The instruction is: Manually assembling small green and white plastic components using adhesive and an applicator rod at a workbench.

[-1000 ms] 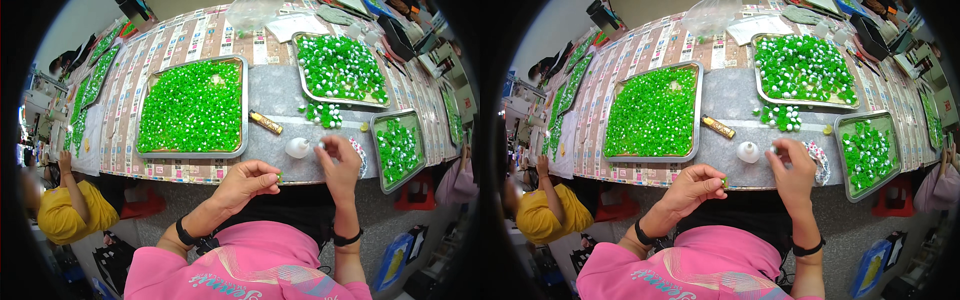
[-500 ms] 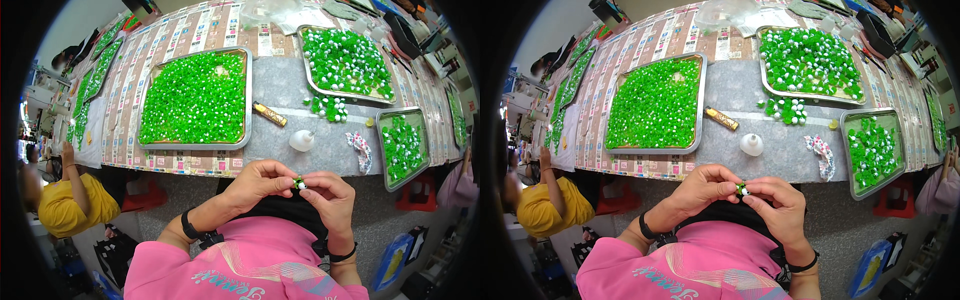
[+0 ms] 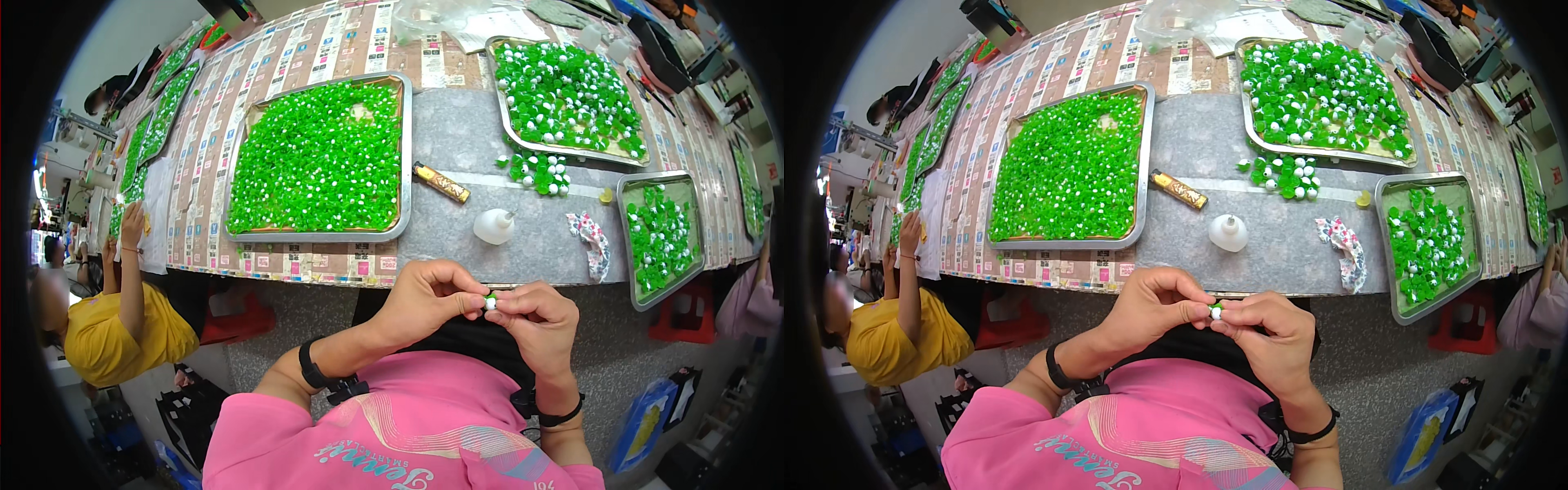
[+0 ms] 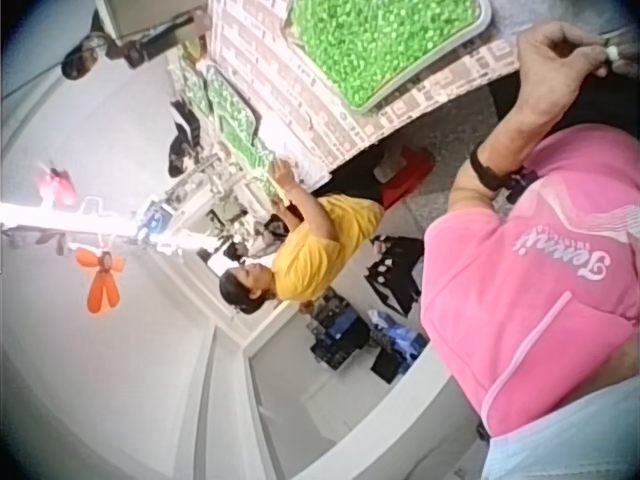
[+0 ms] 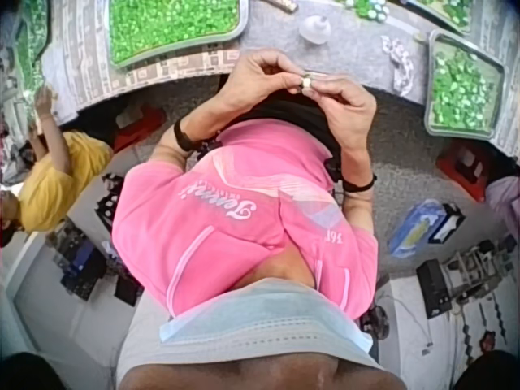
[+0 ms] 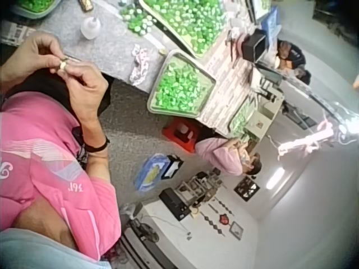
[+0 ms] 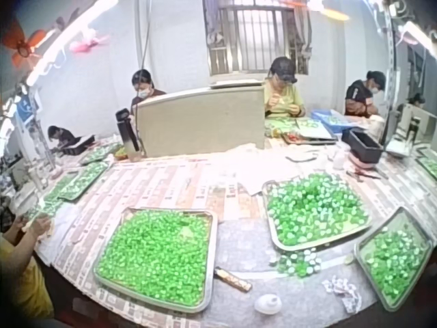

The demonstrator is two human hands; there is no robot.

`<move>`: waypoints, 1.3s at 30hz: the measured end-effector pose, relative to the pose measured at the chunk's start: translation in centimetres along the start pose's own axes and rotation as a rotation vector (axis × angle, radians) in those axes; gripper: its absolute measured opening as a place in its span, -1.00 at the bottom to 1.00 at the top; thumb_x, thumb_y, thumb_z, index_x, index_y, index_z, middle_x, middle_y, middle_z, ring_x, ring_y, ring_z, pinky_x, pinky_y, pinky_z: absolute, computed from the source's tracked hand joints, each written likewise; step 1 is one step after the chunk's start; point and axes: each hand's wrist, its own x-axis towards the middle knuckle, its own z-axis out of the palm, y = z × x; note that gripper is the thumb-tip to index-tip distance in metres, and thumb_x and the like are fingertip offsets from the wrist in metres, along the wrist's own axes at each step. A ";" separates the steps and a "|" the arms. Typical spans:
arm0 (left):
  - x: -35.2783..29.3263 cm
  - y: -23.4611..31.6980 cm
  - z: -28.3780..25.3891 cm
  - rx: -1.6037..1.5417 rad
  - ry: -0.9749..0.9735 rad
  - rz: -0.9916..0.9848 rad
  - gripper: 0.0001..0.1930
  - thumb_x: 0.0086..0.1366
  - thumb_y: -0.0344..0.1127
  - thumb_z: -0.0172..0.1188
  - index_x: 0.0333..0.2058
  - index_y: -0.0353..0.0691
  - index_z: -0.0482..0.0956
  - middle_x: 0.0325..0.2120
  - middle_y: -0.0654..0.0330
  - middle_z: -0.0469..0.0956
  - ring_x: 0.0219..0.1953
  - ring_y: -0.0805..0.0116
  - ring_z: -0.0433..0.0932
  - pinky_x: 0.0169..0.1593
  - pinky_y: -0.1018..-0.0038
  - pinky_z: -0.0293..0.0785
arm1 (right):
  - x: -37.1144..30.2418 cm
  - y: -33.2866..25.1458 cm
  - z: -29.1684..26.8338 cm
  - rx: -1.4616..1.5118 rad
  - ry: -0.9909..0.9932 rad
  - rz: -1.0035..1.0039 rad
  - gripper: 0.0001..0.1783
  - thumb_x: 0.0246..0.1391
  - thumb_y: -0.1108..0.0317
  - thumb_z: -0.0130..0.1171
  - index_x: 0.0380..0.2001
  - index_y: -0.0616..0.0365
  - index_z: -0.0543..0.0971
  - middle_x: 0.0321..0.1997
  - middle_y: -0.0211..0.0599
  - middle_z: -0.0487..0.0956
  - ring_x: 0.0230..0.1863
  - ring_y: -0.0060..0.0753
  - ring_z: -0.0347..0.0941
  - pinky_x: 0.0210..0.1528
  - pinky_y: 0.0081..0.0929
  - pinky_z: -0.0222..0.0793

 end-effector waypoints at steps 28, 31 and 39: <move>0.9 0.0 0.3 -0.259 -0.070 -0.367 -0.90 0.25 -0.40 0.19 -0.34 -0.31 0.49 -0.40 0.16 0.56 -0.37 0.47 0.56 -0.20 0.51 0.58 | 0.4 -0.8 -1.0 -0.174 -0.060 -0.073 -0.84 -0.19 0.65 0.31 -0.44 0.29 0.60 -0.39 -0.21 0.62 -0.35 -0.43 0.57 -0.31 -0.58 0.47; 0.9 -0.4 0.0 -0.309 -0.069 -0.360 -0.89 0.26 -0.39 0.17 -0.32 -0.30 0.47 -0.38 0.18 0.55 -0.38 0.47 0.56 -0.19 0.49 0.58 | 0.6 -1.0 -1.0 -0.197 -0.084 -0.074 -0.80 -0.18 0.62 0.32 -0.38 0.27 0.62 -0.34 -0.21 0.62 -0.32 -0.41 0.58 -0.29 -0.57 0.48; 1.1 -0.2 0.1 -0.345 -0.092 -0.398 -0.90 0.30 -0.36 0.12 -0.31 -0.25 0.42 -0.40 0.24 0.52 -0.40 0.52 0.53 -0.15 0.45 0.59 | 0.5 -0.8 -0.9 -0.230 -0.059 -0.029 -0.76 -0.19 0.60 0.32 -0.33 0.26 0.63 -0.29 -0.22 0.62 -0.27 -0.41 0.58 -0.23 -0.58 0.49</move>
